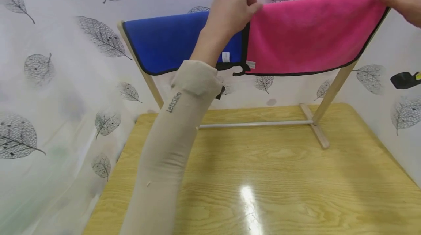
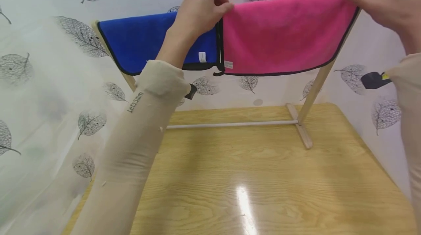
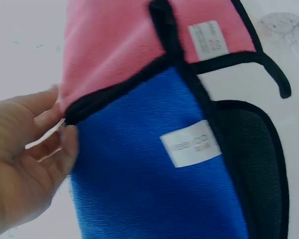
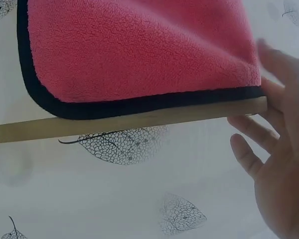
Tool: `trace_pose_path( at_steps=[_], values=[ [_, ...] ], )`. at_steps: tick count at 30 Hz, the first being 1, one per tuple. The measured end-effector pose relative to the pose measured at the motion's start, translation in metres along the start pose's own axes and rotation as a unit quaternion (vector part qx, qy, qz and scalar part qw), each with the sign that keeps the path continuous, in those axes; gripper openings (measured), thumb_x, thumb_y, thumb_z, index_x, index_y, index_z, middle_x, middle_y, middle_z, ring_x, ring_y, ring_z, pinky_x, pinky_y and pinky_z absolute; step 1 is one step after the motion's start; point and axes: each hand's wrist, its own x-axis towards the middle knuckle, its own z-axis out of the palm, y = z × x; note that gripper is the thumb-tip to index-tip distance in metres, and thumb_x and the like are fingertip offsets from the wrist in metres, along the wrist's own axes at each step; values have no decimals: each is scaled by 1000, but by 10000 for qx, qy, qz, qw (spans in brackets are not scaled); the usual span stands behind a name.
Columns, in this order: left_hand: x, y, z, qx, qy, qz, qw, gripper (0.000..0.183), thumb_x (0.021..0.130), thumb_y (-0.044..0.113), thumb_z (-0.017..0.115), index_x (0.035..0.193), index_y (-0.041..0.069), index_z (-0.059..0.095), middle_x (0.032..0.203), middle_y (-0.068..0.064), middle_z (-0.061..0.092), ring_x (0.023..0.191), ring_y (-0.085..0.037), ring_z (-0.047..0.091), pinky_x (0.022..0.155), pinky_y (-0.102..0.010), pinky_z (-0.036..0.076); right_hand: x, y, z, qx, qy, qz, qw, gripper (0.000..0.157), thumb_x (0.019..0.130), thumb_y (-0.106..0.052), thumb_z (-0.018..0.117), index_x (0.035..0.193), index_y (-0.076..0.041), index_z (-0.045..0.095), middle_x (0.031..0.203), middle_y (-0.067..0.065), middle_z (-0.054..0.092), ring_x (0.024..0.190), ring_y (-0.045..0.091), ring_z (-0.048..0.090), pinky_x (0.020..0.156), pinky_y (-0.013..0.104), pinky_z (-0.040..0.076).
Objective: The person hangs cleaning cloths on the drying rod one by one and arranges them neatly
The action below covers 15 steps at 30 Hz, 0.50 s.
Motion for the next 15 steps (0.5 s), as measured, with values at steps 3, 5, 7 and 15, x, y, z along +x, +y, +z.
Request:
trace_pose_path(
  at_steps=[3,5,7,15],
  values=[
    [-1,2,-2,74,-189,34,9998,36,106,32,59,139,20,67,133,2,65,115,-10,58,96,-12,45,-1,6,-1,-7,-67,-186,9998,32,101,-17,69,98,-49,68,82,-25,53,66,-5,43,55,6,27],
    [-1,3,-2,129,-199,19,9997,38,105,29,61,142,20,62,135,1,64,119,-11,57,98,-12,43,0,8,0,189,51,-102,9998,32,100,-17,71,95,-49,66,81,-24,53,67,-6,44,57,6,28],
    [-2,3,-2,159,-194,-24,9997,38,105,28,60,142,19,59,135,2,63,120,-10,56,99,-12,42,1,11,2,393,154,-42,9991,30,99,-17,72,94,-46,67,80,-23,54,70,-4,44,58,7,27],
    [-4,-1,-4,174,-151,-48,9997,34,110,30,49,138,20,66,132,3,66,111,-9,58,95,-13,45,11,14,5,1092,75,315,9935,31,102,-9,65,85,-35,69,73,-21,59,69,1,43,61,15,24]
  ],
)
